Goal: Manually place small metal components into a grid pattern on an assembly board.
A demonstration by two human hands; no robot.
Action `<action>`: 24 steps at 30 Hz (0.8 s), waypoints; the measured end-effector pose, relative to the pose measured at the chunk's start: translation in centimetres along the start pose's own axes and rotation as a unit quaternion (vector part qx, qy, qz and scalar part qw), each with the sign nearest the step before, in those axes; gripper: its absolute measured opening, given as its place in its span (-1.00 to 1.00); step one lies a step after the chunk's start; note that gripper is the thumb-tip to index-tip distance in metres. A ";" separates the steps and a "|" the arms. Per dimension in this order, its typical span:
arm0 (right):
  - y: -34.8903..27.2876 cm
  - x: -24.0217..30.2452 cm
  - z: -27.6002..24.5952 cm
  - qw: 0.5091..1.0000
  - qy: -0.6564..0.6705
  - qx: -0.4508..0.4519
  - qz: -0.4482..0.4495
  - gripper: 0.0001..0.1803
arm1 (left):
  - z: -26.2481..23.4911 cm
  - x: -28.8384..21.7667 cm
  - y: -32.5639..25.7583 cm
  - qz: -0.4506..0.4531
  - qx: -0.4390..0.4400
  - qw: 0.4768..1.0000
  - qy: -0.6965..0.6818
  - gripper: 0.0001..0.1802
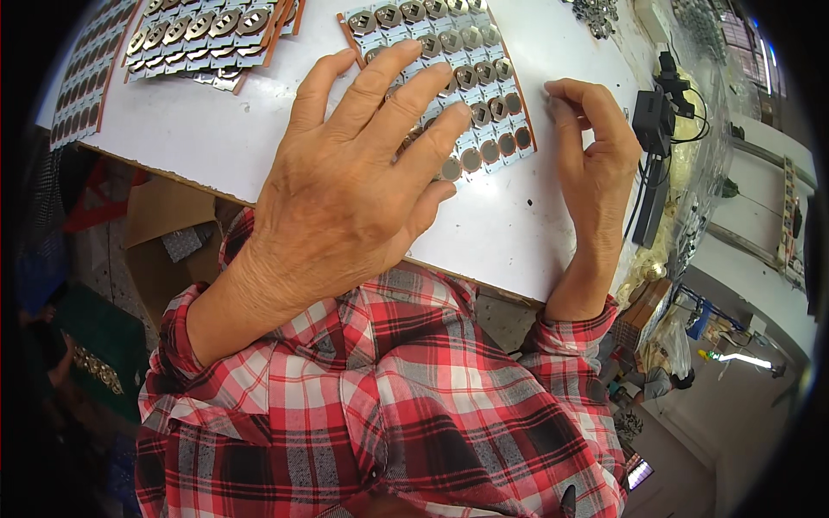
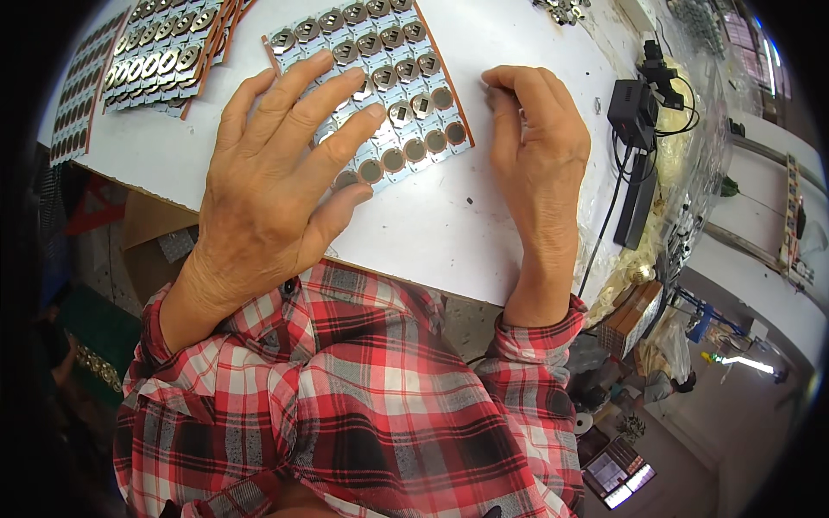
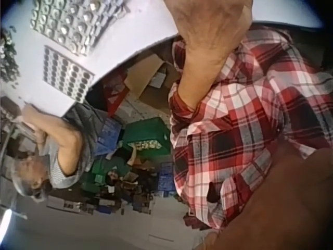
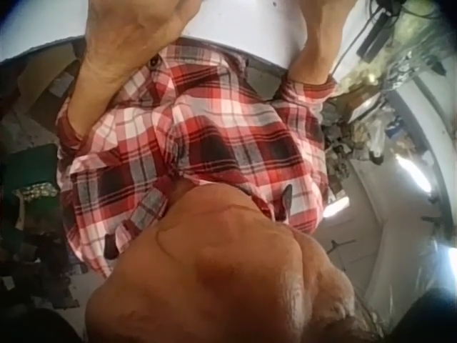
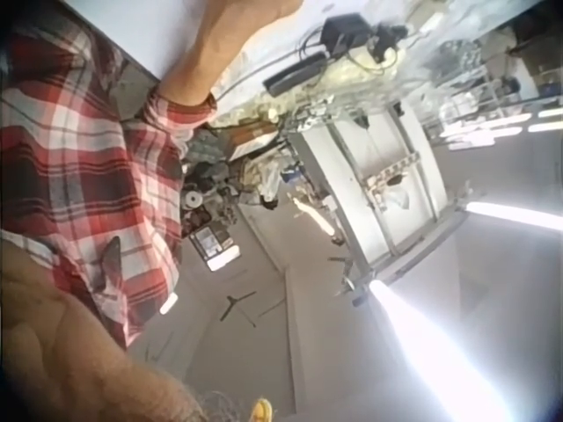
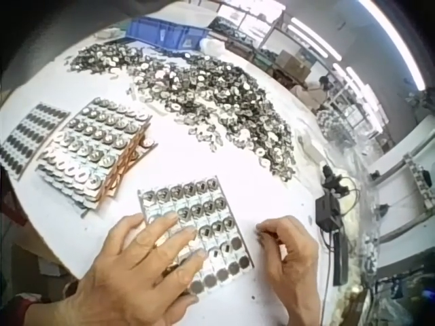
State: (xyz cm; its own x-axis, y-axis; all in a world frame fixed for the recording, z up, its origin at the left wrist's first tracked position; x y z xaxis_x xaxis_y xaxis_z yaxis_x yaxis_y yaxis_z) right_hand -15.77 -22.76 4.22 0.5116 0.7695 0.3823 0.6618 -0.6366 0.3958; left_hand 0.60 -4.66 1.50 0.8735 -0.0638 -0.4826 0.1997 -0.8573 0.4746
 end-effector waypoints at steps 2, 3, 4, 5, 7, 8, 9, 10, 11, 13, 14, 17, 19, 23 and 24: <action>0.2 -0.1 -0.1 0.997 -0.052 -0.021 -0.047 -0.86 | 0.1 0.0 0.0 0.000 -0.001 1.000 -0.002 -0.33; 0.2 -0.1 -0.3 0.989 -0.104 -0.042 -0.095 -0.85 | 0.1 0.0 0.0 -0.002 -0.002 1.000 -0.003 -0.33; 0.2 -0.1 -0.5 0.989 -0.103 -0.042 -0.096 -0.85 | 0.1 0.0 0.0 -0.002 -0.002 1.000 -0.002 -0.33; 0.1 -0.2 -0.8 0.986 -0.135 -0.029 -0.091 -0.84 | 0.0 0.0 0.0 -0.003 -0.003 1.000 -0.002 -0.33; 0.0 0.0 -0.9 0.982 -0.166 -0.016 -0.086 -0.84 | 0.0 0.0 0.0 -0.004 -0.005 1.000 -0.002 -0.33; -0.1 0.0 -0.9 0.991 -0.128 -0.011 -0.033 -0.86 | -0.1 0.0 0.0 -0.004 -0.005 1.000 -0.002 -0.33; -0.1 0.0 -0.8 0.996 -0.089 -0.006 0.019 -0.88 | -0.1 0.0 0.0 -0.004 -0.006 1.000 -0.002 -0.33; 0.0 -0.1 -0.9 0.996 -0.089 -0.006 0.019 -0.88 | -0.2 0.0 0.1 -0.003 -0.006 1.000 -0.002 -0.33; 0.0 -0.4 -0.8 0.997 0.044 -0.006 0.068 -0.89 | -0.3 -0.1 0.1 -0.004 -0.005 1.000 -0.003 -0.33; 0.0 -0.1 -0.6 0.977 0.177 -0.006 0.117 -0.89 | -0.2 -0.1 0.1 -0.004 -0.004 1.000 -0.005 -0.33; 0.0 0.7 -0.2 0.944 0.292 -0.009 0.151 -0.88 | -0.2 0.0 0.1 -0.004 -0.002 1.000 -0.008 -0.33; -0.2 1.7 0.5 0.892 0.409 0.025 0.191 -0.87 | -0.2 0.0 0.1 -0.005 -0.003 1.000 -0.004 -0.33; -0.3 1.4 0.8 0.904 0.370 0.084 0.197 -0.82 | -0.2 0.0 0.0 -0.005 -0.004 1.000 -0.001 -0.33; -0.2 1.2 0.8 0.925 0.333 0.071 0.172 -0.81 | -0.1 0.0 0.0 -0.003 -0.001 1.000 -0.002 -0.33; -0.2 1.0 0.5 0.930 0.313 0.072 0.177 -0.82 | -0.1 0.0 0.1 -0.002 -0.001 1.000 -0.004 -0.33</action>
State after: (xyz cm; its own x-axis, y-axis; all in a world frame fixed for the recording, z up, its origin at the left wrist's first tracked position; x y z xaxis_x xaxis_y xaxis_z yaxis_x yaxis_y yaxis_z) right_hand -15.11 -21.84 4.08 0.3223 0.3049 0.8962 0.6030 -0.7959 0.0540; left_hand 0.68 -4.66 1.61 0.8697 -0.0647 -0.4893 0.2028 -0.8569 0.4738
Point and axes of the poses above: each hand's wrist, its own y-axis towards the middle knuckle, its own z-axis out of the palm, x = y × z, the point moved 2 cm from there along y, towards the middle knuckle, and after that the axes turned 7 degrees about -x, right-handed, at the moved point
